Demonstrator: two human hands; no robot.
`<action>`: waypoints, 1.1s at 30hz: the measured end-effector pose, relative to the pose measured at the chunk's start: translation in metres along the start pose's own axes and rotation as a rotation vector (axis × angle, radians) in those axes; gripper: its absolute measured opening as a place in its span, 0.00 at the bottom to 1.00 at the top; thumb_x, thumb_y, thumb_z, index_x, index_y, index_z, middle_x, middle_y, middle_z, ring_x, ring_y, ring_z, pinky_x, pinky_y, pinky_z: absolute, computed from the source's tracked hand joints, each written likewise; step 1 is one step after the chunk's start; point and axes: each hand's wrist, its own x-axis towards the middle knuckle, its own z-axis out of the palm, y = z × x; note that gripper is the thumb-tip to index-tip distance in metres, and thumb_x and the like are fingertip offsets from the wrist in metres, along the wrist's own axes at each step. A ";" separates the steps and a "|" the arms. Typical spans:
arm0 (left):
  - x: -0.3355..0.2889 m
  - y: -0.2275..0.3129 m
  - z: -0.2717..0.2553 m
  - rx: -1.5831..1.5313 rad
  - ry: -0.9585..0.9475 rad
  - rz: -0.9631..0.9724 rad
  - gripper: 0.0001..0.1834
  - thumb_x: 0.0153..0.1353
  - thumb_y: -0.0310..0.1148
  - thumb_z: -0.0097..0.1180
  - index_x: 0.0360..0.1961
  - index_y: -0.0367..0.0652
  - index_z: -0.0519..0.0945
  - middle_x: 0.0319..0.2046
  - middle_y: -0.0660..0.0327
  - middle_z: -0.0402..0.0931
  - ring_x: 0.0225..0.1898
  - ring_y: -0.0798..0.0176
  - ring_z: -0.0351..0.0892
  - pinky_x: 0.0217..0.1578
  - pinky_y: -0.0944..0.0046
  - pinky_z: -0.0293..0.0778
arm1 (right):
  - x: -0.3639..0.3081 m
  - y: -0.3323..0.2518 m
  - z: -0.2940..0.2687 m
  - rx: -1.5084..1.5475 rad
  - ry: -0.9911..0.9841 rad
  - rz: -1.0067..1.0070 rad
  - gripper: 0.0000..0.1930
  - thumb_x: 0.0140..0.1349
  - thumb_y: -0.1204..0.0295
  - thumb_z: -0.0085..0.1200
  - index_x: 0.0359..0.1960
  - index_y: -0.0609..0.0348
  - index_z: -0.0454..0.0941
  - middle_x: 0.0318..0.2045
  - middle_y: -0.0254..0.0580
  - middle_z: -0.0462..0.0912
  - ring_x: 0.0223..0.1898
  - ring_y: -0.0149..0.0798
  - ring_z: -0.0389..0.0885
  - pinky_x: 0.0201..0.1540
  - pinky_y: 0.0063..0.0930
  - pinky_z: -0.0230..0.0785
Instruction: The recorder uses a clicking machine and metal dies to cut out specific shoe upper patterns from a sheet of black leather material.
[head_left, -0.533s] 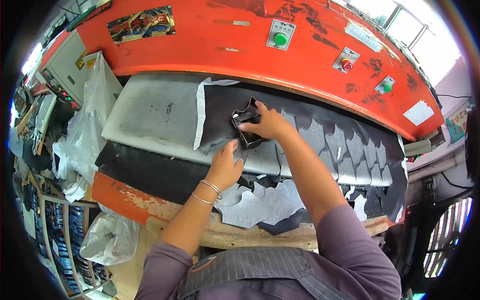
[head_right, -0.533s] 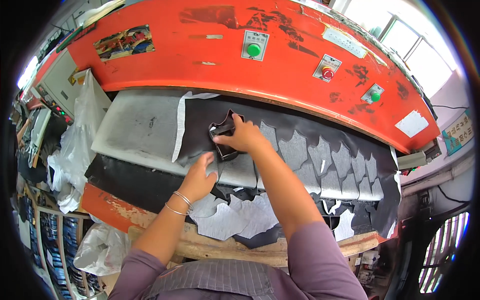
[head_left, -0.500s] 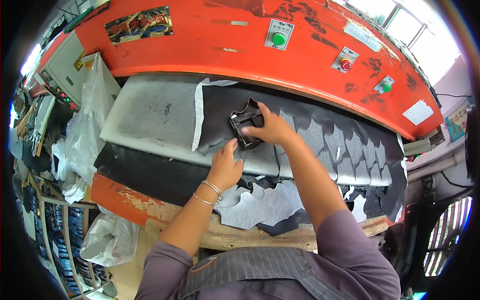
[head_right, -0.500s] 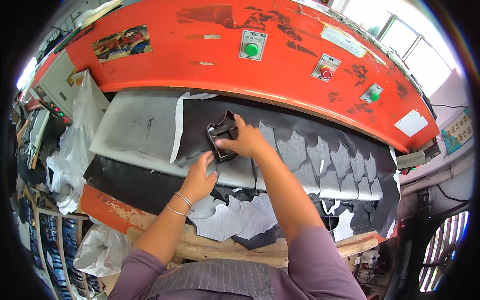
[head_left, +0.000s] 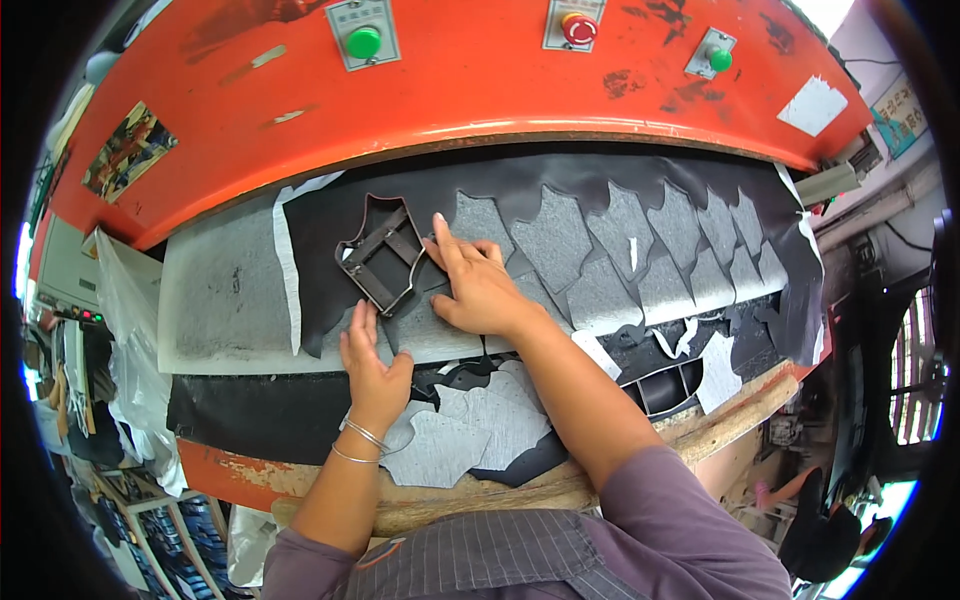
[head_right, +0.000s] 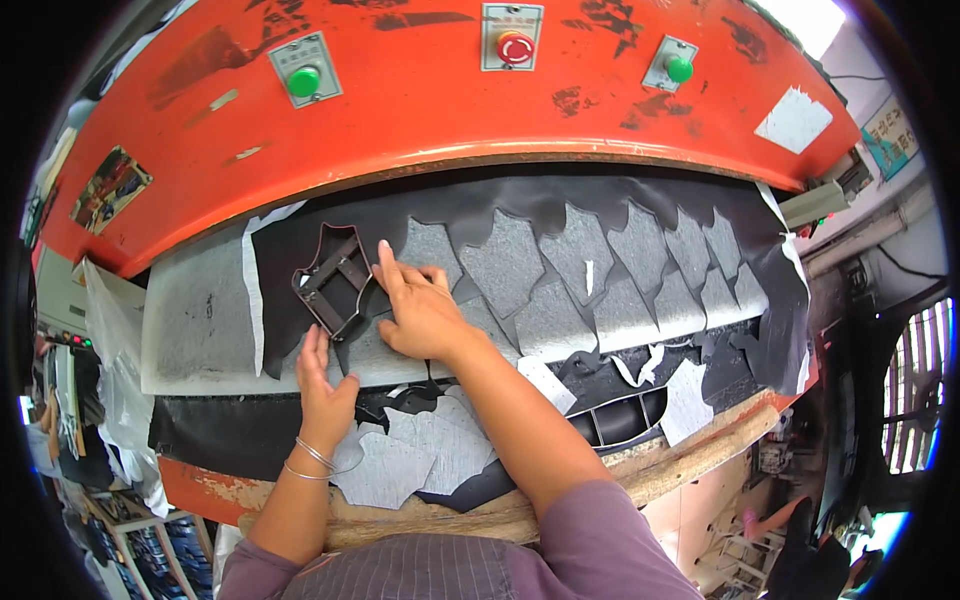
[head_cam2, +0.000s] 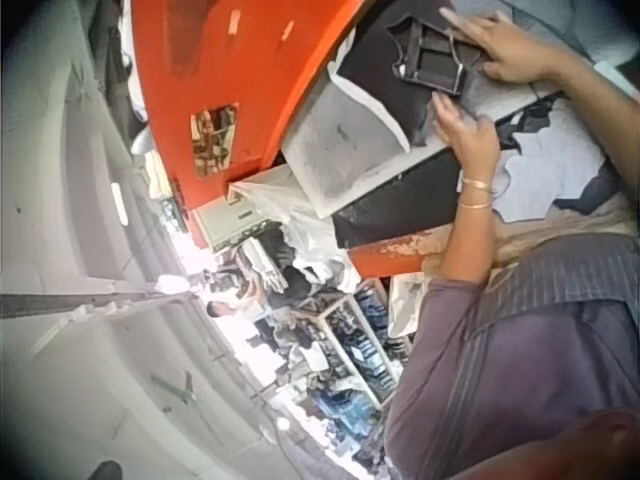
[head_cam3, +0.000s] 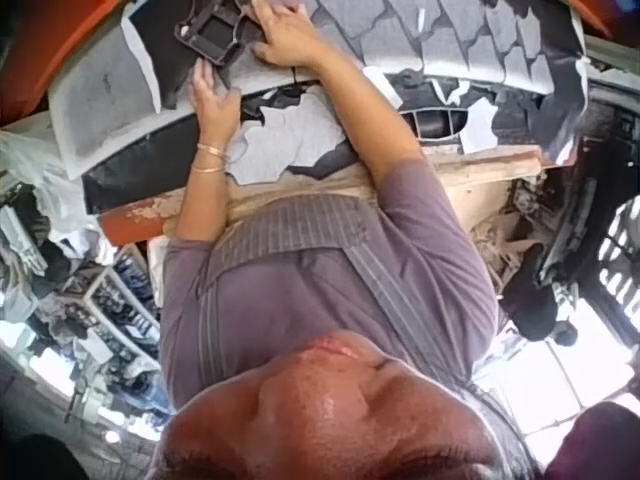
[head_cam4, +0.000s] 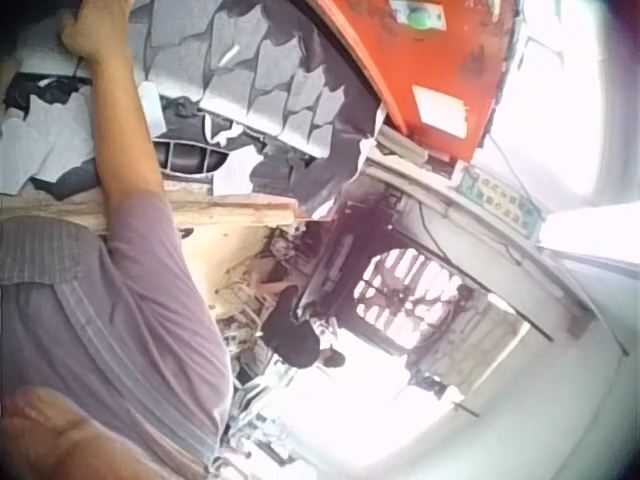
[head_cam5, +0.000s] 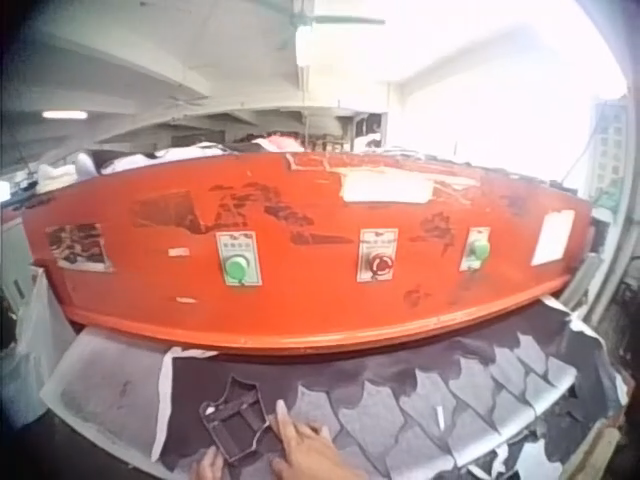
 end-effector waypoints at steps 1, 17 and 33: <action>0.000 0.002 0.001 0.017 0.004 0.000 0.43 0.50 0.25 0.52 0.67 0.34 0.48 0.66 0.41 0.57 0.69 0.51 0.55 0.68 0.44 0.29 | 0.001 0.002 -0.001 -0.005 -0.007 -0.003 0.51 0.50 0.66 0.58 0.69 0.71 0.37 0.62 0.52 0.69 0.63 0.51 0.65 0.67 0.45 0.43; 0.026 0.022 -0.040 -0.232 0.123 -0.075 0.34 0.54 0.22 0.53 0.63 0.33 0.60 0.61 0.44 0.64 0.64 0.53 0.62 0.62 0.55 0.58 | 0.007 0.004 -0.102 0.334 0.493 -0.005 0.46 0.56 0.62 0.63 0.70 0.67 0.47 0.70 0.58 0.51 0.71 0.51 0.51 0.70 0.39 0.45; 0.089 0.188 -0.085 0.029 -0.053 0.374 0.20 0.66 0.39 0.50 0.21 0.37 0.78 0.16 0.59 0.78 0.19 0.68 0.79 0.22 0.67 0.72 | -0.070 0.065 -0.317 0.045 1.508 0.188 0.36 0.71 0.51 0.37 0.70 0.65 0.46 0.70 0.60 0.46 0.72 0.53 0.45 0.71 0.41 0.39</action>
